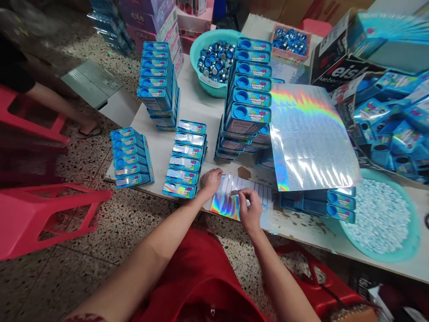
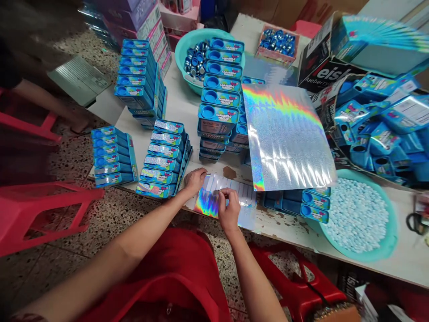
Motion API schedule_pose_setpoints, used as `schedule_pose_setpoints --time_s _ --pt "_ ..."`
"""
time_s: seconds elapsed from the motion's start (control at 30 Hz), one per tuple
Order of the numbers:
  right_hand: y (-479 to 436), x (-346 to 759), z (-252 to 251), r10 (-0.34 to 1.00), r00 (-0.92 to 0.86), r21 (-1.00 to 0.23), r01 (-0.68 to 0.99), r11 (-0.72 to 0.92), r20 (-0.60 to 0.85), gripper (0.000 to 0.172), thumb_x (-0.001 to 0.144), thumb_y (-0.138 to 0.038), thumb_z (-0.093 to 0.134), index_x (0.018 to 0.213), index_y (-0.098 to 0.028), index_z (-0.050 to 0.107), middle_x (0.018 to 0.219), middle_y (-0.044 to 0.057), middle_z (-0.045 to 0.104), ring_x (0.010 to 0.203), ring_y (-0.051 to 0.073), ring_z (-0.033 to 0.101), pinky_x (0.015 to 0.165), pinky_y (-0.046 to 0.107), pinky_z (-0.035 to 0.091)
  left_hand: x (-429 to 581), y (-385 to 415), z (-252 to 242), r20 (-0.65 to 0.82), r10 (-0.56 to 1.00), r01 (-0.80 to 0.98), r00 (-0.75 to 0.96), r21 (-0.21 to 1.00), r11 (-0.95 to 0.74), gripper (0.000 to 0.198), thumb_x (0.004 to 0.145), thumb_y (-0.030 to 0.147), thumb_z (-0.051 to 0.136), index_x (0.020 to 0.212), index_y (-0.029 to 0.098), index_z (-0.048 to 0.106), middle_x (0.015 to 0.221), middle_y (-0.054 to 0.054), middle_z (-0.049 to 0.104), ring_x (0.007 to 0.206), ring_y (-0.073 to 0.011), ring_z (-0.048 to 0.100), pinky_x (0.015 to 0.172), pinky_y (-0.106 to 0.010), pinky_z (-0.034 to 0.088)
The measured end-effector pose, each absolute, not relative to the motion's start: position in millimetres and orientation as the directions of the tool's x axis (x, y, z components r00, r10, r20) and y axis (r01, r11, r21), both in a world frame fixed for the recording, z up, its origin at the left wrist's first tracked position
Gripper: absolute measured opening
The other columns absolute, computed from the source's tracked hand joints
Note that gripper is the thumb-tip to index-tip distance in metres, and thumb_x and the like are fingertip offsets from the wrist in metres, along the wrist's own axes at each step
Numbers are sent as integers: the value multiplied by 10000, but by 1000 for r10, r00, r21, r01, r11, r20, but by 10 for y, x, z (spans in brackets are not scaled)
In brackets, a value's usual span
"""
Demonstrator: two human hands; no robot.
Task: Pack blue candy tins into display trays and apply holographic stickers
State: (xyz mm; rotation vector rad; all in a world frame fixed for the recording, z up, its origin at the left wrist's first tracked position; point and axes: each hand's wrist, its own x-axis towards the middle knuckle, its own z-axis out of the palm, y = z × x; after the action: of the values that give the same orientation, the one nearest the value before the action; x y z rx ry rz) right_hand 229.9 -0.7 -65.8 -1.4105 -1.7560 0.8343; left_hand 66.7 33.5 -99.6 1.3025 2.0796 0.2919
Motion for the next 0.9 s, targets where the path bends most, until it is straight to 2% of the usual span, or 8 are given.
schedule_pose_setpoints --time_s 0.1,0.2,0.27,0.33,0.4,0.53,0.7,0.9 --pt "-125 2316 -354 1000 -1 -931 365 9 9 147 864 -329 531 823 -193 569 812 34 624 767 161 591 718 317 478 700 179 -811 -290 922 643 -256 661 387 344 905 256 438 1221 203 564 1237 -90 551 1139 -201 505 949 -287 372" --pt "-214 2297 -147 987 89 -965 215 -152 -135 172 823 -362 585 821 -191 587 795 16 638 723 145 600 699 305 487 820 -109 -550 -217 973 263 -82 937 232 392 893 294 449 1260 167 504 1291 -109 521 1199 -192 472 996 -300 371" --pt "-289 2260 -76 973 115 -966 141 -216 -201 198 798 -386 616 810 -189 598 790 12 641 728 140 604 710 302 492 898 -317 -378 -327 942 -39 72 943 330 368 844 364 512 1145 155 548 1104 -98 628 1001 -175 593 848 -283 470" --pt "-394 2195 -46 959 132 -962 79 -263 -252 223 771 -404 647 803 -186 611 807 17 653 761 143 610 730 304 498 906 -498 -219 -482 868 -162 123 853 496 298 788 406 551 943 153 577 772 -37 649 691 -138 615 643 -248 489" --pt "-535 2104 -36 934 125 -941 14 -338 -334 251 748 -420 671 807 -181 627 807 25 669 755 148 619 729 311 510 798 -650 -66 -565 821 -125 82 811 571 238 771 404 535 789 167 559 589 22 562 523 -105 546 539 -221 446" --pt "-836 1870 9 828 24 -826 -87 -557 -561 386 738 -458 674 1000 -178 628 910 69 697 663 156 644 625 320 544 284 -927 234 -556 831 101 11 828 552 227 796 378 473 706 186 555 565 32 552 504 -94 536 527 -206 421" --pt "-992 1384 126 707 -347 -743 -41 -668 -616 683 602 -452 776 1199 -242 521 1115 86 643 612 152 647 518 292 529 -412 -1227 487 -599 798 235 -69 768 596 223 791 371 457 706 196 567 539 28 566 506 -106 550 526 -207 416" --pt "-958 446 145 721 -476 -856 161 -491 -503 310 729 -479 646 687 -178 583 549 -33 548 470 96 469 482 235 411 -1099 -1480 554 -618 777 284 -119 729 623 263 795 378 433 721 165 570 557 18 554 520 -114 539 539 -224 417"
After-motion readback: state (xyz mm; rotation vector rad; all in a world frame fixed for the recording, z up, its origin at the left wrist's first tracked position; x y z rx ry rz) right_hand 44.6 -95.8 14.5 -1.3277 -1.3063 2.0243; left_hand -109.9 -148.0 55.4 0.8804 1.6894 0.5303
